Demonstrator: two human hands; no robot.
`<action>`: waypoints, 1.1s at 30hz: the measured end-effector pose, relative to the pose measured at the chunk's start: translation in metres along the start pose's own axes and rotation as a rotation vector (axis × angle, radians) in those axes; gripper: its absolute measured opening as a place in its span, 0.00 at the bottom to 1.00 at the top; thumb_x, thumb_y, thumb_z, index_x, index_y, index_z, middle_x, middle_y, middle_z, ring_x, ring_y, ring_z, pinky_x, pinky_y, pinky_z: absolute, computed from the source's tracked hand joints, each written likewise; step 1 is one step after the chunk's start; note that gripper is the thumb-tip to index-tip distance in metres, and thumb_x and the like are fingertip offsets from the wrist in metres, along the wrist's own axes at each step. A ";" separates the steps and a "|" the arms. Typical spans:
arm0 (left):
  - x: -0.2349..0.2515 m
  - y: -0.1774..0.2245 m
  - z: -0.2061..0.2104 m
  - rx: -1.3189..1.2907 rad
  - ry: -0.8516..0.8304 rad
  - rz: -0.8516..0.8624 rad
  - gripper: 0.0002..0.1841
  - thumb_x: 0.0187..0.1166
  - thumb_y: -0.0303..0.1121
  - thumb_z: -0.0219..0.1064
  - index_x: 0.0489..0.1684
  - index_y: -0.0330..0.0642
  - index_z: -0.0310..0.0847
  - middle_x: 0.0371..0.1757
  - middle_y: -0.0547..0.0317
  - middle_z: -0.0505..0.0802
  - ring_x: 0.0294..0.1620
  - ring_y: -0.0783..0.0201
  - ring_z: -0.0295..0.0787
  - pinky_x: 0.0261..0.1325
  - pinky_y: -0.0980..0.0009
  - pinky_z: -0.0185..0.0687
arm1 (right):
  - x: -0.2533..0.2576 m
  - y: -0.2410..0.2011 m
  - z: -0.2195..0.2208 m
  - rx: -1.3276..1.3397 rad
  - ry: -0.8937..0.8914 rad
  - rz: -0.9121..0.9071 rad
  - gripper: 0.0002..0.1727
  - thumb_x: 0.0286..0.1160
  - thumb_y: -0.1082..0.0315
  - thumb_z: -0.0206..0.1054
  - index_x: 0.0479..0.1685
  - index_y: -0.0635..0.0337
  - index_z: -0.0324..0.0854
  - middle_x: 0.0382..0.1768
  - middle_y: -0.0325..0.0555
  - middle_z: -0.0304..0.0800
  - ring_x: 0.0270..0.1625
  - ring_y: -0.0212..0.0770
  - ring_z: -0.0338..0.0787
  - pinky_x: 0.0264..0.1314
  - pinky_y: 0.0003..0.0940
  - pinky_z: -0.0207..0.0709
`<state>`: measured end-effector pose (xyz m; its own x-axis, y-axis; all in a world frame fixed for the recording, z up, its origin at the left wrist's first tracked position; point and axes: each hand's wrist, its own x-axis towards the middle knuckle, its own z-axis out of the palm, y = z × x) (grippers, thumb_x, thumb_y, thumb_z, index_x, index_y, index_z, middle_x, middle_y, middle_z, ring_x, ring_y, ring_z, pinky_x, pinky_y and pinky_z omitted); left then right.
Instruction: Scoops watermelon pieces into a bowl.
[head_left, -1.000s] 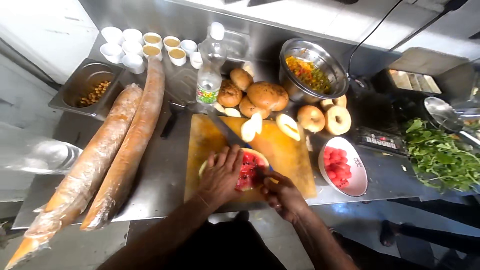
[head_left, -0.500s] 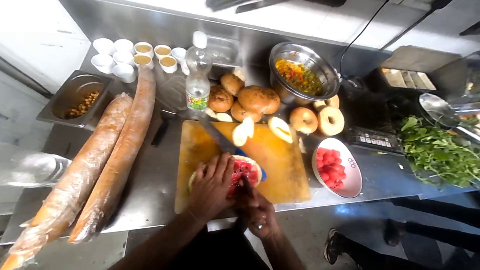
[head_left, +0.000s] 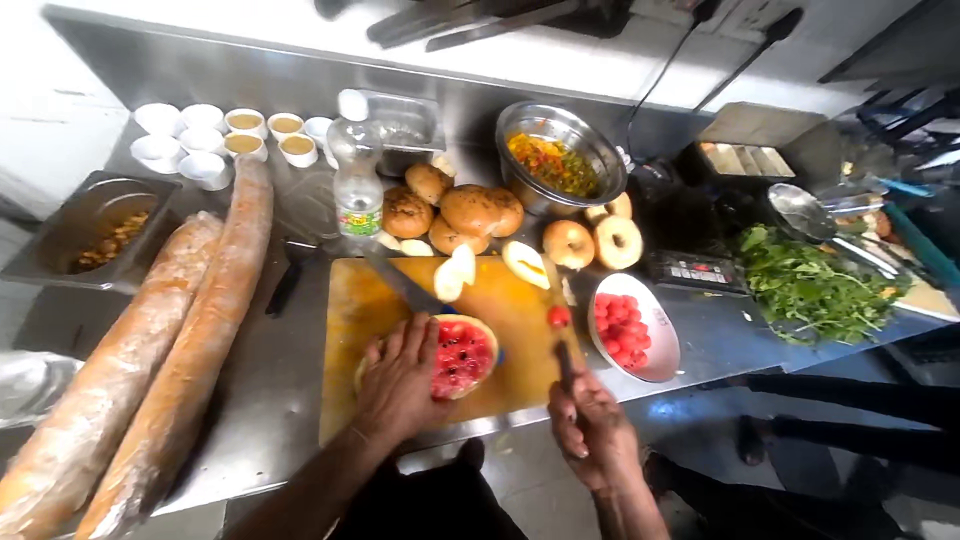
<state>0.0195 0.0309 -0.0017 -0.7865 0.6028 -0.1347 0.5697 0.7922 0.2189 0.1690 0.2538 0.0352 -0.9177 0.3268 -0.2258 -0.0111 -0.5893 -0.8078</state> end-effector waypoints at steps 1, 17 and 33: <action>0.001 0.000 0.000 -0.021 0.018 0.007 0.68 0.45 0.71 0.82 0.94 0.47 0.55 0.93 0.49 0.61 0.89 0.40 0.57 0.81 0.35 0.56 | -0.004 -0.020 -0.005 -0.221 0.109 -0.167 0.20 0.89 0.64 0.53 0.76 0.56 0.75 0.23 0.41 0.84 0.15 0.26 0.78 0.14 0.18 0.72; 0.007 -0.008 -0.003 0.027 -0.034 -0.016 0.72 0.40 0.81 0.76 0.93 0.46 0.57 0.93 0.48 0.60 0.89 0.40 0.57 0.83 0.36 0.52 | 0.005 -0.058 -0.106 -1.601 0.812 -0.604 0.24 0.84 0.68 0.60 0.78 0.61 0.78 0.33 0.57 0.90 0.25 0.50 0.85 0.30 0.53 0.79; 0.016 -0.002 -0.017 0.032 -0.270 -0.038 0.69 0.50 0.80 0.71 0.98 0.55 0.41 0.97 0.59 0.46 0.95 0.48 0.40 0.88 0.40 0.43 | 0.044 0.052 -0.025 -1.699 -0.072 -0.535 0.20 0.81 0.66 0.61 0.66 0.38 0.91 0.46 0.45 0.93 0.35 0.41 0.94 0.34 0.43 0.90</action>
<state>0.0013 0.0374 0.0124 -0.7177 0.5725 -0.3963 0.5515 0.8149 0.1783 0.1375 0.2560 -0.0302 -0.9662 0.1510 0.2090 0.0543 0.9115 -0.4077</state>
